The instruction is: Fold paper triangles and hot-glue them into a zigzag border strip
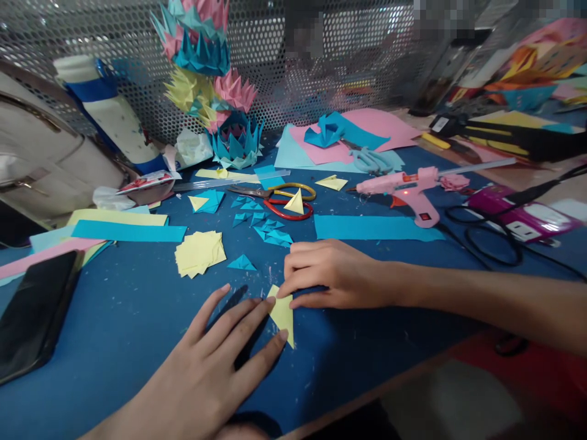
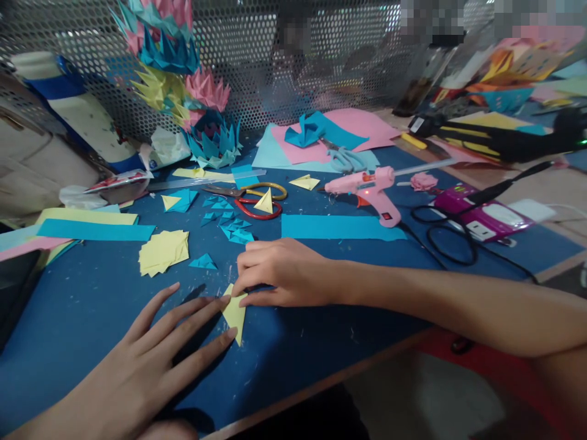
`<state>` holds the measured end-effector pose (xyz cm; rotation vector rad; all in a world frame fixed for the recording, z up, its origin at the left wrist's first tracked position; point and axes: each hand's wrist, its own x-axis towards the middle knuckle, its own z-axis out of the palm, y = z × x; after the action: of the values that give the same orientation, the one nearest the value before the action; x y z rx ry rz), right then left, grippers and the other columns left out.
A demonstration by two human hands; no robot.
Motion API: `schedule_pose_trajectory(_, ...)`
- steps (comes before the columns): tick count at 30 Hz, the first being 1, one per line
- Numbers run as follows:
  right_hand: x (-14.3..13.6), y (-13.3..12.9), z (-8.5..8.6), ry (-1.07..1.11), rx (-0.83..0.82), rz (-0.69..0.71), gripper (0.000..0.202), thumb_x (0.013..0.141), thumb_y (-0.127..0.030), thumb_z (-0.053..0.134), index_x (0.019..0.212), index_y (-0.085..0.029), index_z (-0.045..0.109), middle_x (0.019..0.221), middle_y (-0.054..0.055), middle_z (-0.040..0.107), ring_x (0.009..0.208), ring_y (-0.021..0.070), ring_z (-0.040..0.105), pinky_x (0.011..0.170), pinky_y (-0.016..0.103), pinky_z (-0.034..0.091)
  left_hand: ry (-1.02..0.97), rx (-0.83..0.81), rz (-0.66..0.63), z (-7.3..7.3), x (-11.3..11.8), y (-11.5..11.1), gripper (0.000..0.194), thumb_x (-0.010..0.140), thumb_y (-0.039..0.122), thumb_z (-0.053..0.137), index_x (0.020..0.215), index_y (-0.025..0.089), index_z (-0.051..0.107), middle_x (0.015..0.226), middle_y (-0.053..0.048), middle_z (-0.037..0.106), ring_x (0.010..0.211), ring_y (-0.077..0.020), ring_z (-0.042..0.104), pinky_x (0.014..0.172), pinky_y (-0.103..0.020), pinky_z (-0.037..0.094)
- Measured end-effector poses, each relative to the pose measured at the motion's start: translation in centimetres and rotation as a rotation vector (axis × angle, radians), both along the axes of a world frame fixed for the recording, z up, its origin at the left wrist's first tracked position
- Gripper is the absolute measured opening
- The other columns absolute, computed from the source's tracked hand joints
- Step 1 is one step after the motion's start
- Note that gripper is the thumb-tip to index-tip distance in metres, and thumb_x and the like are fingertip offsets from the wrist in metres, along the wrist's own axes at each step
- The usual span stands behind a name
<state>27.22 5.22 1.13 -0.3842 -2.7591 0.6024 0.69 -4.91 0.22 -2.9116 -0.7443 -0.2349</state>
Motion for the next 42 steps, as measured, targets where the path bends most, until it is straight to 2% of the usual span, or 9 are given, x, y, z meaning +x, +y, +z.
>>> schedule_pose_trajectory(5, -0.7, -0.5, 0.0, -0.023, -0.244, -0.1, 0.021, 0.093, -0.035, 0.066, 0.104, -0.017, 0.071, 0.09, 0.003, 0.063, 0.09, 0.0164, 0.055, 0.079, 0.026, 0.041, 0.007, 0.009, -0.021, 0.0, 0.0, 0.0, 0.085, 0.089, 0.079, 0.03, 0.145, 0.019, 0.049, 0.144, -0.015, 0.054, 0.137, -0.0311, 0.041, 0.121, -0.055, -0.002)
schedule_pose_trajectory(12, -0.8, -0.8, 0.1, -0.058, -0.305, -0.151, 0.019, 0.097, -0.032, 0.06, 0.092, -0.016, 0.068, 0.085, 0.002, 0.06, 0.087, 0.0154, 0.053, 0.079, 0.027, 0.039, 0.015, -0.021, 0.021, 0.3, 0.3, -0.4, 0.09, 0.091, 0.077, 0.027, 0.148, 0.009, 0.043, 0.152, -0.014, 0.048, 0.141, -0.029, 0.038, 0.123, -0.053, -0.002)
schedule_pose_trajectory(14, -0.7, -0.5, 0.4, -0.06, -0.32, -0.109, 0.017, 0.097, -0.029, 0.061, 0.089, -0.015, 0.068, 0.084, 0.002, 0.06, 0.086, 0.0146, 0.053, 0.079, 0.026, 0.039, 0.013, -0.016, 0.027, 0.3, 0.3, -0.4, 0.089, 0.091, 0.076, 0.025, 0.148, 0.011, 0.044, 0.151, -0.013, 0.049, 0.139, -0.0295, 0.04, 0.123, -0.054, -0.002)
schedule_pose_trajectory(17, -0.4, 0.4, 0.8, -0.053, -0.365, 0.037, 0.011, 0.095, -0.021, 0.063, 0.089, -0.014, 0.069, 0.086, 0.002, 0.062, 0.087, 0.0131, 0.056, 0.079, 0.023, 0.041, 0.008, -0.012, 0.041, 0.3, 0.4, -0.4, 0.085, 0.092, 0.076, 0.024, 0.148, 0.015, 0.046, 0.148, -0.012, 0.052, 0.139, -0.0299, 0.041, 0.123, -0.054, -0.002)
schedule_pose_trajectory(20, 0.0, 1.3, 0.9, -0.032, -0.335, 0.162, 0.011, 0.095, -0.019, 0.063, 0.092, -0.015, 0.072, 0.089, 0.004, 0.063, 0.088, 0.0126, 0.058, 0.079, 0.021, 0.042, -0.014, -0.007, 0.01, 0.2, 0.5, -0.2, 0.084, 0.093, 0.075, 0.024, 0.145, 0.014, 0.049, 0.147, -0.011, 0.053, 0.14, -0.0292, 0.039, 0.123, -0.053, -0.003)
schedule_pose_trajectory(23, 0.4, 1.8, 0.7, -0.023, -0.248, 0.202, 0.012, 0.096, -0.021, 0.062, 0.094, -0.017, 0.073, 0.089, 0.004, 0.064, 0.087, 0.0124, 0.057, 0.078, 0.021, 0.041, -0.005, -0.025, -0.067, 0.2, 0.5, 0.2, 0.086, 0.093, 0.075, 0.027, 0.143, 0.009, 0.05, 0.143, -0.011, 0.057, 0.138, -0.0265, 0.041, 0.124, -0.048, -0.007)
schedule_pose_trajectory(26, 0.4, 1.8, 0.5, -0.021, -0.213, 0.212, 0.016, 0.097, -0.025, 0.06, 0.094, -0.017, 0.073, 0.091, 0.004, 0.065, 0.088, 0.0128, 0.057, 0.078, 0.023, 0.041, 0.023, -0.067, -0.078, 0.2, 0.6, 0.4, 0.088, 0.092, 0.076, 0.028, 0.148, 0.01, 0.044, 0.14, -0.011, 0.058, 0.135, -0.0263, 0.043, 0.122, -0.049, -0.011)
schedule_pose_trajectory(33, -0.1, 1.2, 0.5, -0.071, -0.296, 0.106, 0.017, 0.096, -0.03, 0.063, 0.092, -0.016, 0.069, 0.09, 0.003, 0.063, 0.089, 0.0138, 0.056, 0.079, 0.024, 0.041, 0.0, -0.095, -0.022, 0.1, 1.1, 0.1, 0.084, 0.092, 0.077, 0.024, 0.151, 0.019, 0.04, 0.137, -0.007, 0.06, 0.133, -0.0262, 0.044, 0.122, -0.051, -0.01)
schedule_pose_trajectory(42, -0.5, 0.1, 0.3, -0.111, -0.262, -0.024, 0.015, 0.097, -0.027, 0.061, 0.087, -0.016, 0.064, 0.088, 0.001, 0.062, 0.086, 0.0148, 0.054, 0.076, 0.026, 0.037, 0.013, -0.083, -0.039, 0.1, 1.0, 0.1, 0.085, 0.093, 0.076, 0.024, 0.152, 0.017, 0.038, 0.137, -0.01, 0.06, 0.132, -0.0274, 0.042, 0.12, -0.054, -0.01)
